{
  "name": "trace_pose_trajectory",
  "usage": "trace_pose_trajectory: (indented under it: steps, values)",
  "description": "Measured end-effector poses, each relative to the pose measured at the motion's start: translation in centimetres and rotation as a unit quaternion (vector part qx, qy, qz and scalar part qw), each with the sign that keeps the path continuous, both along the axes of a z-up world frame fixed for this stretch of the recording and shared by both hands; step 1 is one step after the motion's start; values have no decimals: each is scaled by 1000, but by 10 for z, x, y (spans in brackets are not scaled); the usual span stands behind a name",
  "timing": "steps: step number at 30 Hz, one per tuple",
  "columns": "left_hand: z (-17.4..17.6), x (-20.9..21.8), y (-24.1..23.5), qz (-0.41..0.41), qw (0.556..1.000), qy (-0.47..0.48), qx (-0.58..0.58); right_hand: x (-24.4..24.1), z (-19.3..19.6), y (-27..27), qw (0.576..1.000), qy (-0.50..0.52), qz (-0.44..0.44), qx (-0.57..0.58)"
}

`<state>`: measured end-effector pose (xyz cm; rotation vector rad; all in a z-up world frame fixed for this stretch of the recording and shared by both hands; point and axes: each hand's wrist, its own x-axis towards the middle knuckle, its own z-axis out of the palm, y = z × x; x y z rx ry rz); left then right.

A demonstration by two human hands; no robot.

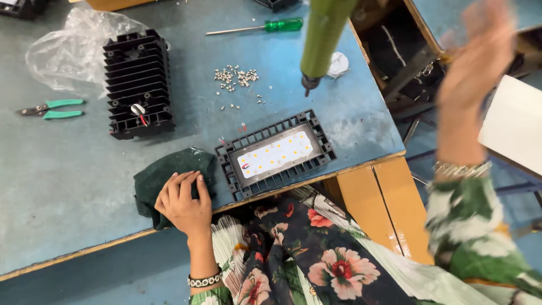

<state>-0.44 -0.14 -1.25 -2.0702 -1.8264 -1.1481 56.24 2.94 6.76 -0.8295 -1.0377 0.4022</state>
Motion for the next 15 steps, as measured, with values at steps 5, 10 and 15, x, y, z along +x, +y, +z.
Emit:
trace_pose_trajectory:
  steps: [5,10,15]
  values:
    - [2,3,2,10,1000,-3,9,51,28,28,991,63,114,-29]
    - [6,4,2,15,1000,-4,2,-70,-41,-5,980,-10,25,-198]
    - [12,5,3,20,1000,-6,6,-158,-83,-39,950,-64,91,-292]
